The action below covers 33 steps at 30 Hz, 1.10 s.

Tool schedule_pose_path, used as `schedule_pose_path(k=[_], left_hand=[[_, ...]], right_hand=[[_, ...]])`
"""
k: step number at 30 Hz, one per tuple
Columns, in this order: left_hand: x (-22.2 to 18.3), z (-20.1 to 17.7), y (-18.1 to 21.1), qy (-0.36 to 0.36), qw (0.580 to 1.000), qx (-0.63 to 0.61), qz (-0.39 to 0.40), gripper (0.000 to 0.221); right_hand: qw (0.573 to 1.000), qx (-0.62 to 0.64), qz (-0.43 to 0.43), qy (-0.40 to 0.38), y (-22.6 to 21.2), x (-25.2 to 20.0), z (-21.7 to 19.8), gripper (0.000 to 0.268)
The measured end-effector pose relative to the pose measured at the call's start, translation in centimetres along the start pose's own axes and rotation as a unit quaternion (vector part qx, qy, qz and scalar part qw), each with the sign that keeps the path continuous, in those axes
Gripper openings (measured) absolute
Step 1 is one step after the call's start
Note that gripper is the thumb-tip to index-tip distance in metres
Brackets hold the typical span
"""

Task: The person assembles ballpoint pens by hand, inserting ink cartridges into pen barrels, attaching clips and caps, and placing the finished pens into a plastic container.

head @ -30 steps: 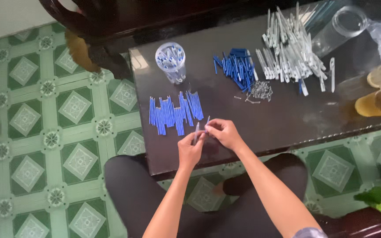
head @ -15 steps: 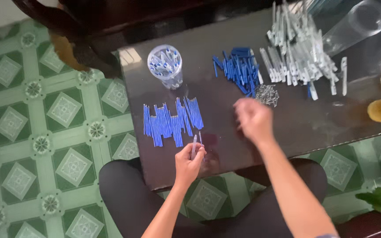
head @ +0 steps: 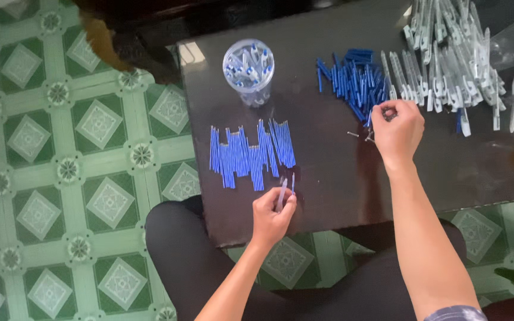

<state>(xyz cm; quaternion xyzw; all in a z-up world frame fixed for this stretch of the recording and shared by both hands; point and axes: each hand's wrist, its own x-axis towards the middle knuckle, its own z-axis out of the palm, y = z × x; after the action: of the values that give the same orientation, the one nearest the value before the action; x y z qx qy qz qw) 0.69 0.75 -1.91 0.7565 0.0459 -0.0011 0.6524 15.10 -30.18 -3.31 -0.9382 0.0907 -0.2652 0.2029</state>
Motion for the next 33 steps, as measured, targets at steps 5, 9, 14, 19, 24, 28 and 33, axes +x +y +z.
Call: schedule_pose_path(k=[5,9,14,19,24,28,33], left_hand=[[-0.3,0.1,0.2,0.000,1.000,-0.003,-0.005,0.003],[-0.3,0.0,1.9,0.000,1.000,-0.025,-0.017,0.004],[-0.3,-0.5,2.4,0.008,0.997,-0.062,-0.048,0.006],[-1.4,-2.2,4.3,0.040,0.985,-0.128,-0.112,0.008],[-3.9,-3.4,4.6,0.005,0.980,-0.158,-0.121,0.008],[-3.1,-3.6,1.3,0.014,0.966,-0.205,-0.154,0.007],[-3.0,-3.3,1.6,0.020,0.952,-0.247,-0.180,0.010]], right_hand=[[0.991,-0.062,0.100,-0.063,-1.2,-0.2,0.0,0.010],[0.996,-0.021,0.091,0.000,-1.6,0.0,-0.7,0.011],[0.924,0.318,0.189,-0.099,-10.6,-5.6,-7.1,0.003],[0.755,0.482,0.357,-0.266,-12.3,-16.3,-7.4,0.015],[0.637,0.613,0.323,-0.337,-14.6,-19.9,-8.7,0.011],[0.641,0.607,0.328,-0.336,-15.1,-19.2,-8.9,0.017],[0.680,0.560,0.281,-0.381,-14.8,-19.3,-9.0,0.043]])
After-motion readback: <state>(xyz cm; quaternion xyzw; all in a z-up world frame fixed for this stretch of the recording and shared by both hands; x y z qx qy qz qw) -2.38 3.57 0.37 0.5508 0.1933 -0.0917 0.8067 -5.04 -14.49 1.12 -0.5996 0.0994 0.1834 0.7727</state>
